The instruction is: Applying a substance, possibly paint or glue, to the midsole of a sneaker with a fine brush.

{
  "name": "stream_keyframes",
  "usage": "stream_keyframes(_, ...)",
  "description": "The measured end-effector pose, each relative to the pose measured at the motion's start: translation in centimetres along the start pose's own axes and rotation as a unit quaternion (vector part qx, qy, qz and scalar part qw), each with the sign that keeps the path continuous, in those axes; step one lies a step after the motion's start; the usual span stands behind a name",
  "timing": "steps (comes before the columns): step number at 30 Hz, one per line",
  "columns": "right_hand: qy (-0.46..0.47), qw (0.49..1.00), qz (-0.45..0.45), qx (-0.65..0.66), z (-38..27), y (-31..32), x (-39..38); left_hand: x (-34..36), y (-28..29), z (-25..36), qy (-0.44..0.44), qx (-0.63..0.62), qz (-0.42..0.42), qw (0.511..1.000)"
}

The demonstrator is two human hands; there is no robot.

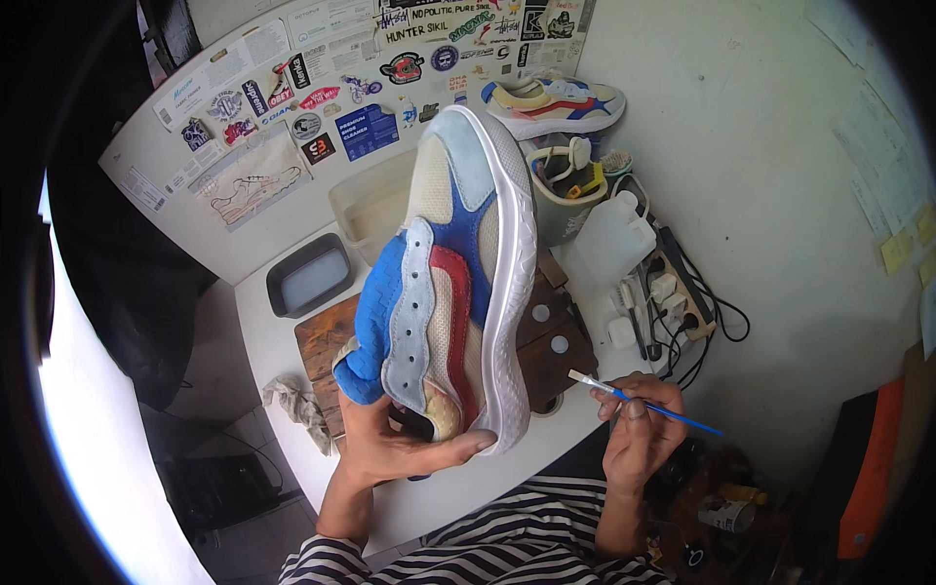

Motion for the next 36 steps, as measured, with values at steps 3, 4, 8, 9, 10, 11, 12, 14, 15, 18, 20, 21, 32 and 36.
stream_keyframes(3,-0.003,1.0,0.005,-0.001,0.2,-0.1,0.0,0.5,0.4,0.8,0.021,0.081,0.056,0.995)
stream_keyframes(4,-0.003,1.0,0.006,-0.005,0.3,0.0,0.0,0.5,0.2,0.6,0.03,0.14,0.043,0.989)
stream_keyframes(8,-0.004,1.0,-0.006,-0.006,0.9,-0.1,0.2,-0.4,-2.0,-1.5,0.084,0.172,-0.075,0.979)
stream_keyframes(9,-0.003,1.0,-0.003,-0.003,1.0,-0.1,0.3,-0.3,-2.4,-1.6,0.081,0.192,-0.087,0.974)
stream_keyframes(10,-0.005,1.0,-0.003,-0.004,1.0,-0.1,0.4,-0.5,-2.5,-1.6,0.082,0.191,-0.088,0.974)
stream_keyframes(11,-0.005,1.0,-0.003,-0.01,0.9,-0.2,0.5,-0.7,-2.9,-1.6,0.074,0.221,-0.105,0.967)
stream_keyframes(12,-0.005,1.0,-0.003,-0.015,0.9,-0.2,0.6,-0.9,-3.3,-1.6,0.064,0.251,-0.123,0.958)
stream_keyframes(14,-0.003,1.0,-0.003,-0.009,1.0,-0.6,0.5,-2.2,-4.0,-3.1,0.103,0.23,-0.138,0.958)
stream_keyframes(15,0.0,1.0,-0.001,-0.006,0.9,-0.7,0.4,-2.8,-4.2,-3.8,0.14,0.205,-0.154,0.956)
stream_keyframes(18,0.003,1.0,-0.007,-0.021,0.7,-0.3,0.5,-2.1,-3.8,-3.4,0.125,0.213,-0.133,0.96)
stream_keyframes(20,0.004,1.0,-0.011,-0.011,0.7,-0.2,0.4,-1.5,-3.1,-2.7,0.115,0.222,-0.115,0.961)
stream_keyframes(21,0.001,1.0,-0.003,-0.015,0.9,-0.1,0.4,-1.2,-2.7,-2.4,0.11,0.226,-0.106,0.962)
stream_keyframes(32,0.002,1.0,-0.009,-0.02,1.0,-0.3,0.6,0.7,-0.3,-0.4,0.068,0.311,-0.005,0.948)
stream_keyframes(36,-0.001,1.0,-0.007,-0.016,0.7,-0.4,0.4,-0.8,-0.4,-2.2,0.092,0.287,-0.001,0.953)
Point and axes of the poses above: each hand's wrist, its own x-axis towards the middle knuckle, its own y-axis out of the back of the hand, z = x × y, the point moved 9 cm from there along x, towards the middle knuckle, and after that the axes turned 1 degree about x, right-handed, at the moved point
